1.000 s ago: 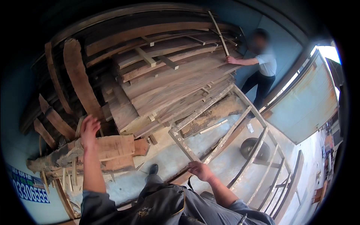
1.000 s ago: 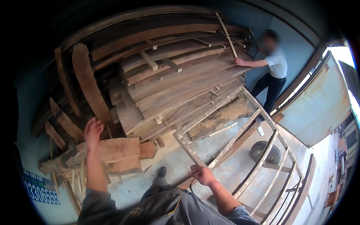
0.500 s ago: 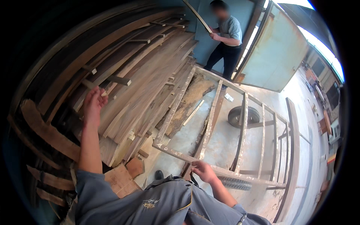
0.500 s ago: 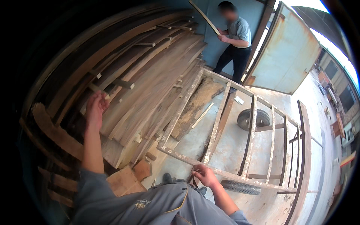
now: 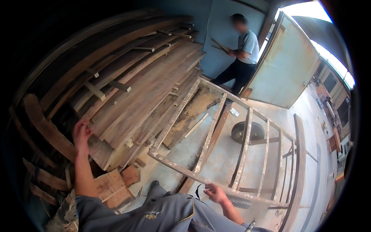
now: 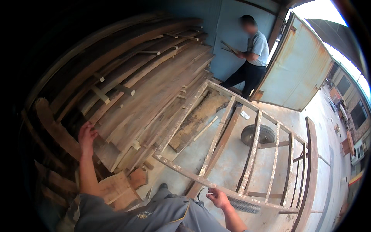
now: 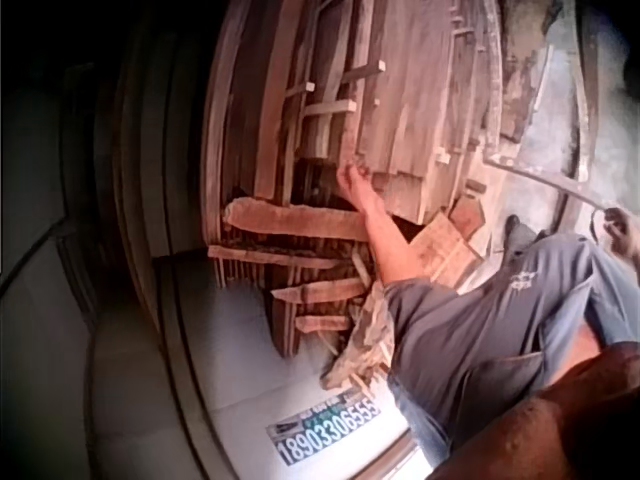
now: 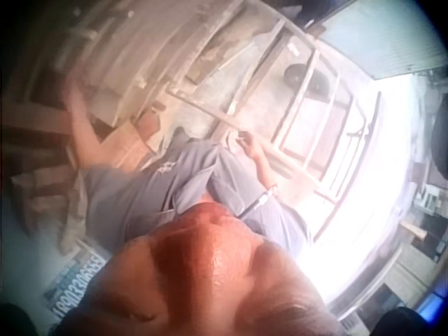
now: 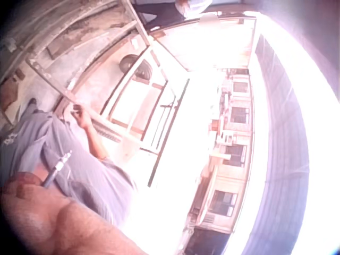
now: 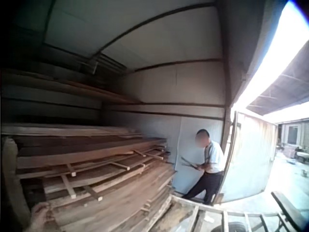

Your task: The person repeatedly picks up long wooden planks from a large stack and places them onto a metal cart. A second person assists by taking the other end of the planks and helping to position them on the cart.

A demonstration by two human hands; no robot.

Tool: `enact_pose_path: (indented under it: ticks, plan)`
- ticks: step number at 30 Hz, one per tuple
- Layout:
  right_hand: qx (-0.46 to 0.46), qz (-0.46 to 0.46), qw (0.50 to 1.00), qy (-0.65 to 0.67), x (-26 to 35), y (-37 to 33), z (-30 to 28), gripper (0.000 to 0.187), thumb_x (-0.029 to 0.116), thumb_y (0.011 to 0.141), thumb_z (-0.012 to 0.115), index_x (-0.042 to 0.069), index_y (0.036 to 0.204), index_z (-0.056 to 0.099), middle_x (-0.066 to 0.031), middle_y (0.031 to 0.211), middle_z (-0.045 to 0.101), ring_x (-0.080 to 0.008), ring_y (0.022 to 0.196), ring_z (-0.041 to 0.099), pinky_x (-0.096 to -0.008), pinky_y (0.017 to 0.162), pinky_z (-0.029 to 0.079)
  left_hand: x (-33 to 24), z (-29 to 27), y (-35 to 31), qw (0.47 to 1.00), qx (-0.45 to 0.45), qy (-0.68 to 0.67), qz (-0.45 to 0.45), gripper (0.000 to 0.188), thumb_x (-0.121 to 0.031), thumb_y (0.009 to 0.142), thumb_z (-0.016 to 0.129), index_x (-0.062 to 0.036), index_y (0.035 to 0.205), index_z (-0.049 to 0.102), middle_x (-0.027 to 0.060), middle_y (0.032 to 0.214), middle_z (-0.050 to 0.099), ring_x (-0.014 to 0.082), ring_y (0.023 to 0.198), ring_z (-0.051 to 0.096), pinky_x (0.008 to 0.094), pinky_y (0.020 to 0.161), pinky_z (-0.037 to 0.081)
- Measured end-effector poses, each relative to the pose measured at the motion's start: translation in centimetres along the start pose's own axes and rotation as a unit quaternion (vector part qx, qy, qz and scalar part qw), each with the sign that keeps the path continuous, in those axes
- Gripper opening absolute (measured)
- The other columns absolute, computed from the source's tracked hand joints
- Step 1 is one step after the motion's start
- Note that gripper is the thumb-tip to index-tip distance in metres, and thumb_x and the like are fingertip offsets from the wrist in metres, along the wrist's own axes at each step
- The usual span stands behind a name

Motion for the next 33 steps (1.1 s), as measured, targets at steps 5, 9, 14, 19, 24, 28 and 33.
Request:
enact_pose_path:
  ticks: [5, 9, 14, 19, 24, 28, 33]
  plan:
    - [-0.006, -0.017, 0.996, -0.087, 5.0, 2.2, -0.6, 0.049, 0.031, 0.095, 0.075, -0.001, 0.13, 0.063, -0.0166, 0.121, 0.073, -0.028, 0.105, 0.073, -0.0386, 0.093, 0.057, 5.1, -20.5, 12.2, 0.981, -0.131, -0.143, 0.028, 0.047, -0.024, 0.1, 0.063, -0.0113, 0.144, 0.051, 0.0061, 0.127, 0.063, 0.0234, 0.111, 0.065, 0.0377, 0.097, 0.054]
    - [-0.016, -0.038, 0.997, -0.058, 10.1, 5.9, 2.4, 0.049, 0.031, 0.095, 0.074, 0.0, 0.132, 0.063, -0.0169, 0.122, 0.073, -0.0278, 0.105, 0.074, -0.0376, 0.091, 0.058, 6.1, -37.3, 23.9, 0.966, -0.088, -0.238, 0.042, 0.054, -0.028, 0.101, 0.063, -0.0099, 0.148, 0.044, 0.0088, 0.136, 0.057, 0.0265, 0.118, 0.062, 0.0439, 0.107, 0.05]
    - [0.03, -0.068, 0.995, -0.064, 14.6, 9.0, 8.5, 0.049, 0.03, 0.095, 0.074, 0.0, 0.133, 0.063, -0.0163, 0.122, 0.073, -0.0269, 0.106, 0.074, -0.0377, 0.092, 0.058, 2.5, -42.7, 30.6, 0.968, -0.014, -0.251, -0.002, 0.07, -0.04, 0.098, 0.066, -0.0096, 0.153, 0.034, 0.0082, 0.134, 0.057, 0.0278, 0.115, 0.063, 0.0489, 0.104, 0.051]
    - [0.04, -0.027, 0.994, -0.098, 16.7, 9.0, 11.6, 0.046, 0.029, 0.095, 0.073, 0.001, 0.131, 0.064, -0.0159, 0.12, 0.074, -0.0265, 0.107, 0.073, -0.0376, 0.093, 0.058, 1.1, -30.6, 27.6, 0.96, -0.123, -0.172, -0.185, 0.088, -0.064, 0.087, 0.072, -0.0153, 0.151, 0.037, 0.0065, 0.132, 0.061, 0.025, 0.115, 0.064, 0.0447, 0.093, 0.053]
    - [0.062, -0.061, 0.993, -0.084, 18.2, 11.9, 14.4, 0.046, 0.03, 0.093, 0.076, 0.001, 0.128, 0.066, -0.0157, 0.116, 0.075, -0.0255, 0.106, 0.073, -0.0361, 0.093, 0.058, -4.4, -31.2, 27.8, 0.959, 0.082, -0.255, -0.091, 0.057, -0.056, 0.095, 0.067, -0.0152, 0.135, 0.06, 0.0083, 0.139, 0.061, 0.025, 0.121, 0.062, 0.0459, 0.094, 0.055]
    - [0.068, -0.05, 0.996, -0.034, 20.1, 12.0, 14.1, 0.046, 0.026, 0.094, 0.076, -0.002, 0.128, 0.064, -0.0145, 0.119, 0.074, -0.0229, 0.109, 0.072, -0.0349, 0.094, 0.057, -4.9, -33.4, 28.8, 0.992, 0.004, -0.123, -0.02, 0.059, -0.055, 0.101, 0.058, -0.0123, 0.142, 0.056, 0.0104, 0.132, 0.065, 0.0235, 0.116, 0.064, 0.0411, 0.088, 0.057]
    - [0.016, -0.056, 0.997, -0.059, 19.8, 10.3, 13.1, 0.043, 0.029, 0.093, 0.077, 0.002, 0.125, 0.068, -0.015, 0.116, 0.075, -0.0248, 0.101, 0.074, -0.0365, 0.089, 0.058, -11.4, -30.2, 30.8, 0.968, -0.23, 0.095, -0.041, 0.079, -0.07, 0.095, 0.057, -0.0098, 0.146, 0.053, 0.0106, 0.132, 0.064, 0.022, 0.116, 0.063, 0.0385, 0.086, 0.054]
Point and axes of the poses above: each hand's wrist, its own y-axis towards the middle knuckle, its own z-axis out of the palm, x = y × z, the point moved 5 cm from there along y, towards the middle knuckle
